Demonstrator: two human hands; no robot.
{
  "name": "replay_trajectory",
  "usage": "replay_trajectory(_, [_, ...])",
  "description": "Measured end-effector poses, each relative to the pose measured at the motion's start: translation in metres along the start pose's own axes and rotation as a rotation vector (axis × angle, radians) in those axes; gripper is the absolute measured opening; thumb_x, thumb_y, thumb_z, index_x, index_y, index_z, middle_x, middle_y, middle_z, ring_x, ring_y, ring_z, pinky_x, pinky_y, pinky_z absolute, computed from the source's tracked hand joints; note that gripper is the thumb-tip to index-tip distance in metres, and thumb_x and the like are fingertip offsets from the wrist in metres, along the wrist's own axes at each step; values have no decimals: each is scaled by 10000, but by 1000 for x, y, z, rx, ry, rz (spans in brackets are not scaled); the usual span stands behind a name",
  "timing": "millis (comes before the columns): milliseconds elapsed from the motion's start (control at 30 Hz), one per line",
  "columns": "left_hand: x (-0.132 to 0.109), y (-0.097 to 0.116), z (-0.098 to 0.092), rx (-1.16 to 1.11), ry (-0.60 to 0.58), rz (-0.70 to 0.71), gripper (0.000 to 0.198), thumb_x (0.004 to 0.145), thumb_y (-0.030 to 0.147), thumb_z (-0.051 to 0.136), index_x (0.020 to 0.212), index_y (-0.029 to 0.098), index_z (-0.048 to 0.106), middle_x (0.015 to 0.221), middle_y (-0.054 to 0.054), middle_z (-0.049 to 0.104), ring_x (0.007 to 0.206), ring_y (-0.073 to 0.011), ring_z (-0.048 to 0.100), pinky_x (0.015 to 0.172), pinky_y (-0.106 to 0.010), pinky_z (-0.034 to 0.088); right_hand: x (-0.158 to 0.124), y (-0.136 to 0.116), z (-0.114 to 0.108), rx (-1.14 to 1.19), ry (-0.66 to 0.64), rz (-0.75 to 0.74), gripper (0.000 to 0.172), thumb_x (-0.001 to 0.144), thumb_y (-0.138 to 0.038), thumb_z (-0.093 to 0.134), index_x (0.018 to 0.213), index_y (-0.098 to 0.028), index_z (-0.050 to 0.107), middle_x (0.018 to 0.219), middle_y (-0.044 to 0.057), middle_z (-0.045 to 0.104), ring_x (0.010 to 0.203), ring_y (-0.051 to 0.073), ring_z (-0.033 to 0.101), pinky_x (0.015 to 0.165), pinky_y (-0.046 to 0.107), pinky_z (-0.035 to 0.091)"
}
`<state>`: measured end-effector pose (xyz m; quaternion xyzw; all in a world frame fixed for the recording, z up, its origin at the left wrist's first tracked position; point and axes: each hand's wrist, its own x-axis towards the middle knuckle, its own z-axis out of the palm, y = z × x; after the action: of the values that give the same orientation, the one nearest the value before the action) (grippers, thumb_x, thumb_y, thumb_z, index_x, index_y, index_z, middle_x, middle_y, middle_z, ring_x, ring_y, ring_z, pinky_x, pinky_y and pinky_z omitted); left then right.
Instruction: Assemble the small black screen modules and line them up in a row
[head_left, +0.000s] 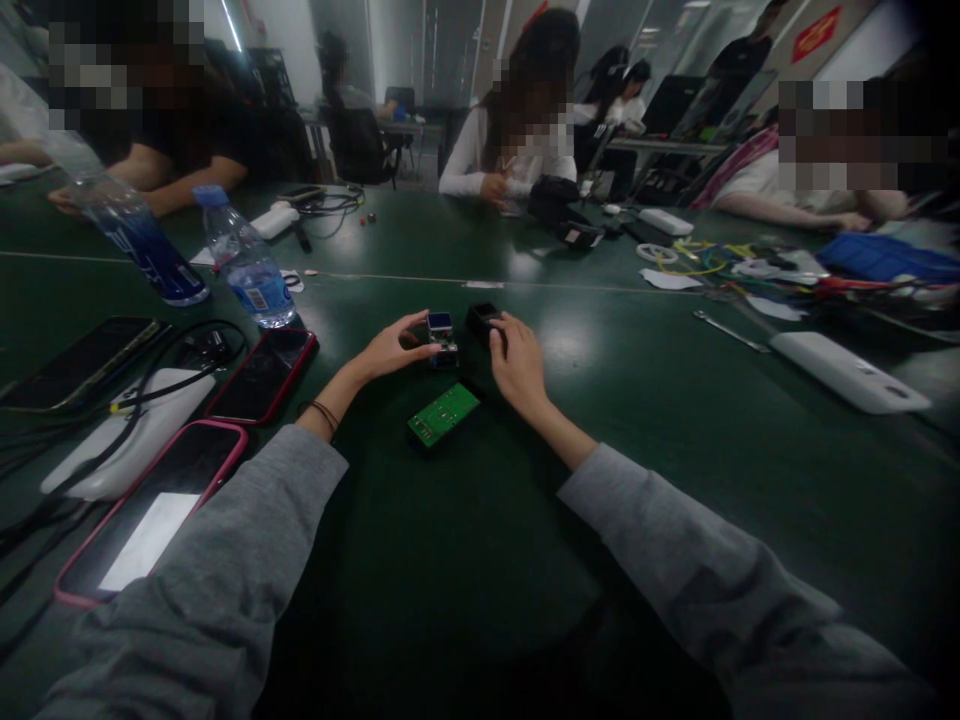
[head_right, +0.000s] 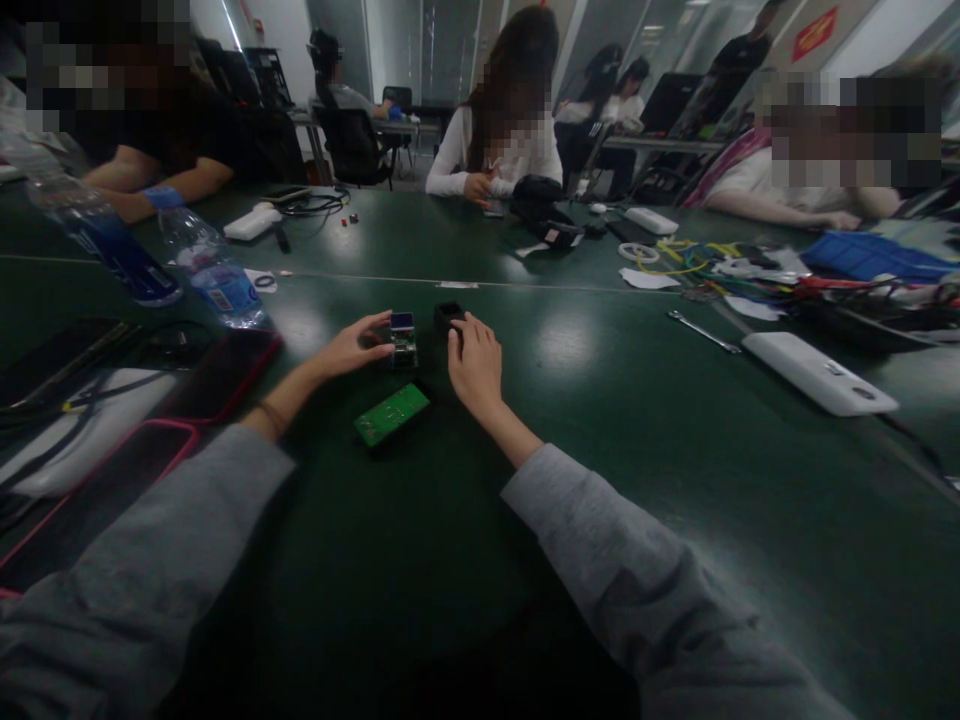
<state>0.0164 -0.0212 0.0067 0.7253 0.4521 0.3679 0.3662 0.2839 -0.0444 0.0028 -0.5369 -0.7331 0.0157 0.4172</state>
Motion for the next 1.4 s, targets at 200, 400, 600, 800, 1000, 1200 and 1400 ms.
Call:
replay_trajectory(200, [-2, 5, -1, 4, -67, 12, 1099, 707, 417, 943, 1642, 212, 401, 1621, -229, 480, 1320, -402, 602, 1066, -561, 530, 1, -4, -3, 30, -1, -70, 496, 1127, -432, 276, 1221, -207, 708, 1320, 152, 653, 1231, 318, 592, 1086, 546, 498])
replay_trajectory(400, [-2, 4, -3, 9, -118, 9, 1195, 675, 405, 971, 1673, 235, 336, 1689, -227, 370, 1380, -422, 543, 1091, -605, 509, -2, -10, -6, 49, -16, -99, 552, 1133, -496, 262, 1186, -206, 729, 1258, 149, 641, 1176, 318, 591, 1030, 527, 531])
replay_trajectory(600, [-2, 5, -4, -6, -115, 11, 1148, 684, 428, 958, 1655, 250, 372, 1672, -208, 409, 1349, -410, 573, 1086, -587, 516, 0, -14, -9, 72, -35, -125, 544, 1129, -510, 263, 1207, -236, 726, 1263, 136, 630, 1203, 309, 586, 1055, 525, 513])
replay_trajectory(800, [-1, 4, -7, -5, -129, 24, 1077, 718, 415, 927, 1644, 259, 400, 1601, -202, 511, 1310, -393, 604, 1008, -541, 557, -16, -33, -26, 194, -9, -165, 441, 1122, -489, 314, 1304, -265, 648, 1337, 110, 647, 1302, 295, 569, 1118, 531, 473])
replay_trajectory(1000, [-1, 3, -9, -41, -137, 19, 1081, 713, 433, 921, 1644, 268, 398, 1676, -200, 423, 1341, -401, 596, 965, -502, 572, -42, -49, -48, 349, -514, -316, 577, 1070, -682, 471, 1491, -292, 525, 1543, 100, 550, 1432, 317, 504, 1184, 572, 430])
replay_trajectory(1200, [-1, 3, -10, -65, -139, 6, 1107, 687, 405, 938, 1646, 282, 399, 1708, -199, 373, 1350, -413, 592, 976, -523, 570, -56, -38, -64, 457, -635, -246, 704, 955, -535, 769, 1536, -282, 463, 1449, 118, 577, 1315, 317, 592, 1117, 571, 519])
replay_trajectory(1400, [-2, 2, -10, -65, -140, 4, 1081, 703, 373, 930, 1644, 278, 407, 1696, -209, 389, 1336, -412, 608, 971, -542, 575, -74, -22, -85, 424, -594, -193, 604, 964, -425, 759, 1492, -311, 490, 1411, 102, 589, 1298, 325, 603, 1105, 611, 535])
